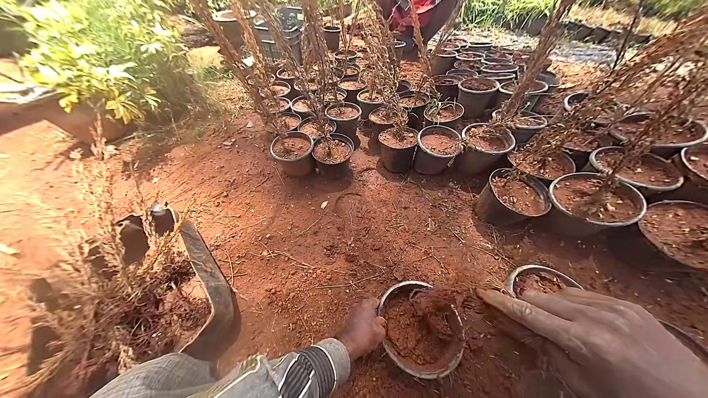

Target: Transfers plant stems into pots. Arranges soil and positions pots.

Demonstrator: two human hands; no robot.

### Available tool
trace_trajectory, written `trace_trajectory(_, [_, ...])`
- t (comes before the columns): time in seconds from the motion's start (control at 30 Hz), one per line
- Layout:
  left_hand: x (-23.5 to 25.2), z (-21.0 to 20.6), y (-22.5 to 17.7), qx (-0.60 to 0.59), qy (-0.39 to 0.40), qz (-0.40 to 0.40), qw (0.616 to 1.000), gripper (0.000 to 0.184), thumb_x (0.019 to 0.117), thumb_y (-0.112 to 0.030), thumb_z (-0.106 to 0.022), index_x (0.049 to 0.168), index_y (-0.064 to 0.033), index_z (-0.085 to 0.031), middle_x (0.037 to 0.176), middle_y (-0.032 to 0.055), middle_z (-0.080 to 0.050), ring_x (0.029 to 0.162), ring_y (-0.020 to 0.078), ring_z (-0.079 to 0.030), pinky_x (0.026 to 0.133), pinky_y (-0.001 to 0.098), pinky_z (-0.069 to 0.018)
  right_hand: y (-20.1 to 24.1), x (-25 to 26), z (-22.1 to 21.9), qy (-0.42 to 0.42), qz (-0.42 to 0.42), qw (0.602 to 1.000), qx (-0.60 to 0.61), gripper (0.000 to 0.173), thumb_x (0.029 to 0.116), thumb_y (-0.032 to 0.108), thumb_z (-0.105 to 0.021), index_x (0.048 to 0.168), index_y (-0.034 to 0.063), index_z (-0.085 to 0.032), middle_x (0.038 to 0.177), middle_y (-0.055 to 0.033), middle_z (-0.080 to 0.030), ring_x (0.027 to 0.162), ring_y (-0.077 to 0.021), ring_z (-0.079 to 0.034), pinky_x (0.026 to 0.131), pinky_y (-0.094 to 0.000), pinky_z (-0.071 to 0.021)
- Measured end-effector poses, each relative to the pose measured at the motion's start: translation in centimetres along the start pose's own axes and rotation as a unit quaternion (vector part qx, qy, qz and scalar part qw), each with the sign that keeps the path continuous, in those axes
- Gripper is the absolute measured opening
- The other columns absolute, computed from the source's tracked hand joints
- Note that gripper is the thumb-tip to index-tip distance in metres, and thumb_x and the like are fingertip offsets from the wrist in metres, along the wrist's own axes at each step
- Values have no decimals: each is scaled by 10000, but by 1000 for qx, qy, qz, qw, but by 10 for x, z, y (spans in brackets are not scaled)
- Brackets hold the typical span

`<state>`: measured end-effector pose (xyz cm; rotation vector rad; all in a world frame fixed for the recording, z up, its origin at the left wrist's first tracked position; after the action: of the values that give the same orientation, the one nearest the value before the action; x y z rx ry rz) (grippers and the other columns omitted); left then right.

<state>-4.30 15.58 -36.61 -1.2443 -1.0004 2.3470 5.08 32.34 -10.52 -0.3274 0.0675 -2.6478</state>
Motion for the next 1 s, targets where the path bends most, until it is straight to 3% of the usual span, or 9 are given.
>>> trace_trajectory(0.17, [1,0,0,4,2,3,1000,344,991,-123,-566,1317,-13,-588,1166,221,-675,1030,350,-698,891,552,-572,19,-10,-13,-50,19,998,29,333,1013,126,-532,1296,158,-705,734,-102,-641,596,-277,-608,526,-417,-480])
trace_trajectory(0.23, [-2,1,-2,13,4,9,1000,334,1000,-130,-573,1310,-4,-586,1187,229,-669,1060,355,-696,921,555,-567,25,-30,-63,113,51,992,14,318,971,49,-551,1237,124,-708,768,-124,-653,622,-321,-651,543,-458,-521])
trace_trajectory(0.3, [-2,0,-4,12,5,6,1000,340,1005,-147,-576,1317,-14,-596,1196,222,-677,1067,350,-702,922,555,-575,13,-59,-110,369,-19,929,-1,241,974,34,-554,1156,71,-708,905,-210,-714,746,-421,-699,637,-573,-545])
trace_trajectory(0.37, [-2,-1,-5,11,11,6,1000,352,1007,-140,-568,1336,-15,-585,1214,226,-670,1087,356,-696,934,560,-569,-6,-72,-117,454,-92,886,11,285,1000,96,-547,1242,124,-694,1048,-213,-724,855,-455,-709,679,-625,-545])
trace_trajectory(0.5, [0,-2,-2,1,11,13,1000,336,1001,-128,-564,1318,-17,-586,1188,221,-674,1050,350,-706,903,552,-582,-15,-48,-72,334,-102,935,59,426,972,127,-606,1383,221,-663,1022,-177,-744,820,-433,-723,624,-625,-543])
trace_trajectory(0.67, [-1,-1,-1,-7,8,8,1000,366,994,-130,-566,1340,-13,-578,1218,221,-663,1069,344,-700,914,548,-581,-13,-9,-8,68,-37,997,13,425,926,171,-548,1311,223,-721,861,-79,-732,652,-288,-689,521,-467,-520])
trace_trajectory(0.77, [0,-1,1,-12,1,-2,1000,344,986,-127,-566,1310,-15,-591,1157,216,-680,1004,342,-711,867,542,-589,-24,-2,38,-83,-71,993,45,391,986,246,-551,1338,173,-706,1002,-125,-756,786,-278,-718,666,-458,-566])
trace_trajectory(0.9, [2,-1,3,-20,4,0,1000,346,981,-129,-576,1311,-24,-589,1142,211,-688,991,337,-717,860,549,-591,-17,-11,69,-243,-49,963,104,360,1003,152,-656,1339,25,-633,1173,-209,-712,1043,-297,-720,952,-439,-597])
trace_trajectory(1.0, [1,-1,3,-15,7,1,1000,359,981,-131,-573,1322,-21,-587,1163,216,-685,1014,343,-716,874,550,-592,10,-10,23,-182,21,982,51,277,1035,153,-575,1286,96,-677,893,-159,-677,761,-286,-672,659,-400,-550])
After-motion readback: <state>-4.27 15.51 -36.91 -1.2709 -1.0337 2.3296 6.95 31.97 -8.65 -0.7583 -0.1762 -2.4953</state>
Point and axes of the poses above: each hand's wrist, its own x-axis towards the middle knuckle, its own z-axis out of the back of the hand, y = z × x, the point moved 8 cm from there along x, towards the middle knuckle
